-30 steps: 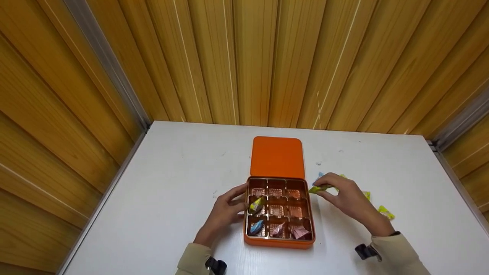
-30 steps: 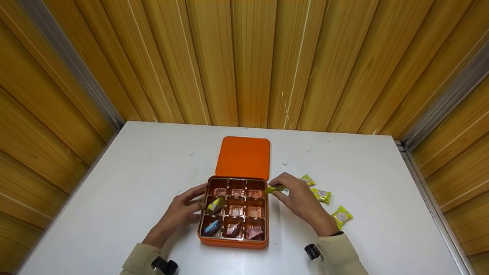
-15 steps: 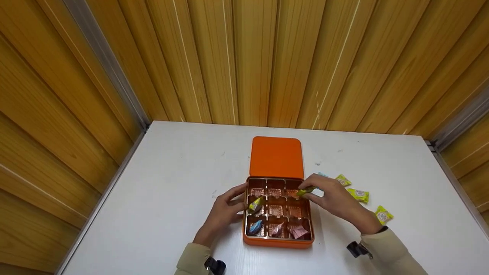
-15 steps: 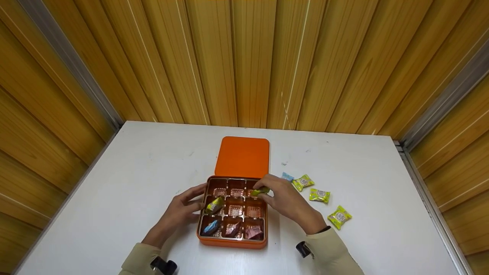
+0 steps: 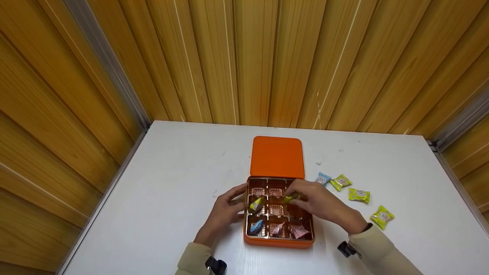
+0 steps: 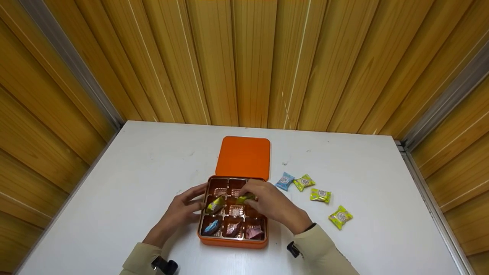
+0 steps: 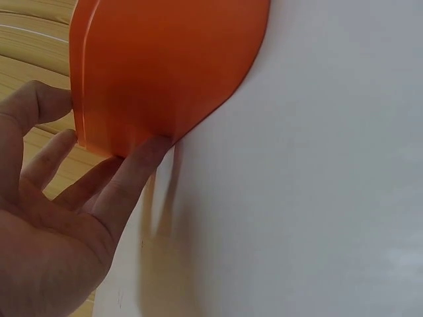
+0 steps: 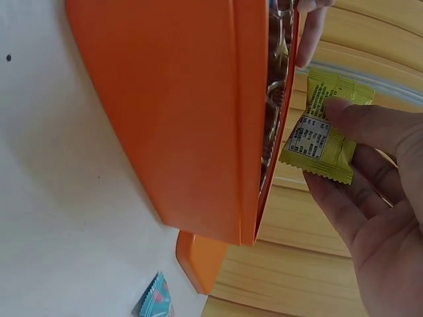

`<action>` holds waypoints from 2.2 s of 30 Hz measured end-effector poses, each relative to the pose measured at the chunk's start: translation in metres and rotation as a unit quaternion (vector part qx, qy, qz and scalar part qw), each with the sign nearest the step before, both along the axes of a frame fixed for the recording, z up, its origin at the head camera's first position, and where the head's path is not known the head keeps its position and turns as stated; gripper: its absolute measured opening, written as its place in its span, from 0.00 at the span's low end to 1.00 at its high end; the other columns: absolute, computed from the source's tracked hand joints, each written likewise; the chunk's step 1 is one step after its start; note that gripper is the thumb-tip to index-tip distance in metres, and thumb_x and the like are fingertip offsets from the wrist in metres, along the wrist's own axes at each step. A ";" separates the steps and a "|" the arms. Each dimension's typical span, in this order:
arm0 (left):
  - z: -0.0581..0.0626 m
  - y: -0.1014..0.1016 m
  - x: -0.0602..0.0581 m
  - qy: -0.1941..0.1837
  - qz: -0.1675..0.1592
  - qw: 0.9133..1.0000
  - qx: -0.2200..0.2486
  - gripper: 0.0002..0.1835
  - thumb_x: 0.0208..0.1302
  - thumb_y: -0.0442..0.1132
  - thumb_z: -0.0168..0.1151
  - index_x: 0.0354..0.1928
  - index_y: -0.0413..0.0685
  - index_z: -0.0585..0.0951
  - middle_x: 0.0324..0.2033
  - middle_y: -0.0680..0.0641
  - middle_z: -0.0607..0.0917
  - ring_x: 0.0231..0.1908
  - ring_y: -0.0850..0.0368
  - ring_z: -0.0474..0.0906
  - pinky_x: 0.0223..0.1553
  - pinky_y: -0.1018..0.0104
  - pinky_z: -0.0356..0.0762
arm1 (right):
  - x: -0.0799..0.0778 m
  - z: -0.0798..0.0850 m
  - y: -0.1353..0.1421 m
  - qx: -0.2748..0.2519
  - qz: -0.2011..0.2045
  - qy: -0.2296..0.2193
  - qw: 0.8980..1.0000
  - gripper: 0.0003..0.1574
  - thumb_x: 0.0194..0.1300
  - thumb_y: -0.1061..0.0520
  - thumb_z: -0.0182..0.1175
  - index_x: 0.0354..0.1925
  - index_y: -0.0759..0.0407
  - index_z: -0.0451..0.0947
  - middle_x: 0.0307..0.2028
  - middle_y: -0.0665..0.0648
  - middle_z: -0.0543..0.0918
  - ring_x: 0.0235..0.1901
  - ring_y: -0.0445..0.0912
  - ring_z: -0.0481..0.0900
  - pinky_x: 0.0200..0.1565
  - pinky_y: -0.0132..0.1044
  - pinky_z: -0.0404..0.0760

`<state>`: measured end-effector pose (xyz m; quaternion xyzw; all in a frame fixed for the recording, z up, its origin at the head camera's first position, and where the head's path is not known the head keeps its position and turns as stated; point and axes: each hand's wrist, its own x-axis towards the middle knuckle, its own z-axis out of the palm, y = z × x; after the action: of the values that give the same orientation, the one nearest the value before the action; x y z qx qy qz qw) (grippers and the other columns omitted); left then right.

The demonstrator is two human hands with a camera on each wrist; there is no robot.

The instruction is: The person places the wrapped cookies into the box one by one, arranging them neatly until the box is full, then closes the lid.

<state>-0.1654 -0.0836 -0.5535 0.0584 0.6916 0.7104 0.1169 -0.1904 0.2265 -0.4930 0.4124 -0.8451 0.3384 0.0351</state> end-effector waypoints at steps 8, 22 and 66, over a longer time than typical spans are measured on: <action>0.000 -0.001 -0.001 0.002 -0.004 1.000 0.007 0.34 0.70 0.30 0.66 0.77 0.49 0.74 0.74 0.38 0.72 0.65 0.39 0.79 0.49 0.48 0.87 | 0.001 -0.002 -0.012 0.001 0.015 0.010 1.000 0.19 0.61 0.72 0.74 0.49 0.59 0.86 0.45 0.51 0.87 0.44 0.46 0.87 0.45 0.40 0.88; -0.003 -0.001 -0.002 0.010 -0.003 1.000 0.003 0.34 0.69 0.29 0.65 0.77 0.47 0.74 0.73 0.37 0.73 0.65 0.38 0.79 0.49 0.47 0.87 | 0.002 -0.006 -0.024 -0.001 0.033 -0.032 0.999 0.16 0.65 0.72 0.71 0.49 0.60 0.86 0.46 0.50 0.85 0.46 0.44 0.85 0.48 0.38 0.87; -0.003 -0.001 -0.003 0.006 -0.006 1.000 0.003 0.34 0.68 0.30 0.66 0.77 0.49 0.75 0.74 0.38 0.73 0.64 0.39 0.79 0.47 0.48 0.88 | 0.004 -0.011 -0.025 0.034 0.038 -0.002 0.999 0.15 0.65 0.68 0.73 0.48 0.57 0.87 0.46 0.49 0.87 0.47 0.44 0.83 0.49 0.38 0.86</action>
<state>-0.1684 -0.0848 -0.5568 0.0670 0.6898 0.7113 0.1172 -0.1868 0.2019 -0.5042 0.4448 -0.8395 0.3120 0.0061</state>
